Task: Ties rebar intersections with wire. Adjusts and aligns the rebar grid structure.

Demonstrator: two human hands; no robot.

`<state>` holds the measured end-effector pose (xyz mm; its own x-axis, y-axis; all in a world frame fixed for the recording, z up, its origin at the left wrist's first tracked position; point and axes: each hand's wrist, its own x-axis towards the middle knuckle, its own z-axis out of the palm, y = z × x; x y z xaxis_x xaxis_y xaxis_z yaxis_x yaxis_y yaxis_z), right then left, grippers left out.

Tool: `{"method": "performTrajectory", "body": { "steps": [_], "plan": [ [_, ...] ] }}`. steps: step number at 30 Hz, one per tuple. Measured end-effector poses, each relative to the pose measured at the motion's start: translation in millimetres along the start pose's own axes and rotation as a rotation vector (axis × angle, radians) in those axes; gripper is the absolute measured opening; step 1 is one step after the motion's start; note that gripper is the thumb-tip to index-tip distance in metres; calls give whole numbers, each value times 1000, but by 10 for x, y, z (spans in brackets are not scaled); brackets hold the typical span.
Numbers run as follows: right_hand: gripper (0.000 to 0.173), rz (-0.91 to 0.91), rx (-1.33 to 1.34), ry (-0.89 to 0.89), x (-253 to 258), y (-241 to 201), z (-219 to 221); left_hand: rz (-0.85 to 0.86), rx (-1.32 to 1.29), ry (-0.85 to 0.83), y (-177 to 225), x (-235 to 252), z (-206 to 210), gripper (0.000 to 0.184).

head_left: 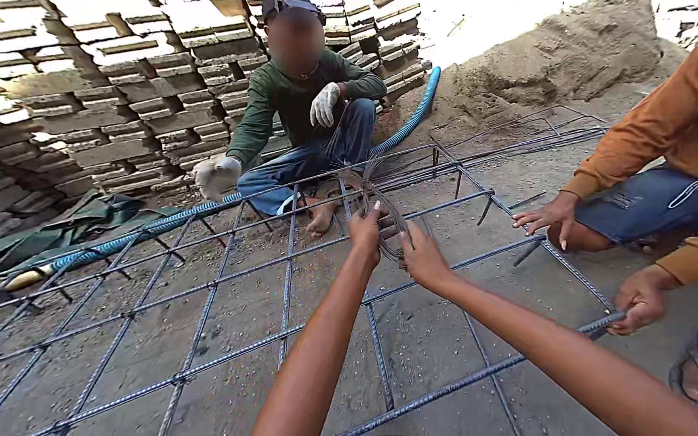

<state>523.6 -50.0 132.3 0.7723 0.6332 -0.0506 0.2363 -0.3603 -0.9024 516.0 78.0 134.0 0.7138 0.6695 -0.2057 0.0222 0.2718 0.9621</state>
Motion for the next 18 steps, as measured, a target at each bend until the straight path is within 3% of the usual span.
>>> {"method": "performTrajectory", "body": {
  "steps": [4, 7, 9, 16, 18],
  "plan": [
    [42, 78, 40, -41, -321, 609, -234, -70, 5, -65, -435, -149, 286, 30],
    [48, 173, -66, -52, -476, 988, -381, -238, 145, -74, -698, -160, 424, 35],
    [49, 137, -173, -21, -570, 1138, -436, -319, 185, -65, -857, -131, 432, 37],
    [36, -391, -595, 14, -711, 1336, -226, -365, 39, -136, -1092, 13, 410, 41],
    [25, -616, -628, 136, -640, 1432, -46, -298, -49, -144, -1002, -1, 311, 42]
  ]
}}
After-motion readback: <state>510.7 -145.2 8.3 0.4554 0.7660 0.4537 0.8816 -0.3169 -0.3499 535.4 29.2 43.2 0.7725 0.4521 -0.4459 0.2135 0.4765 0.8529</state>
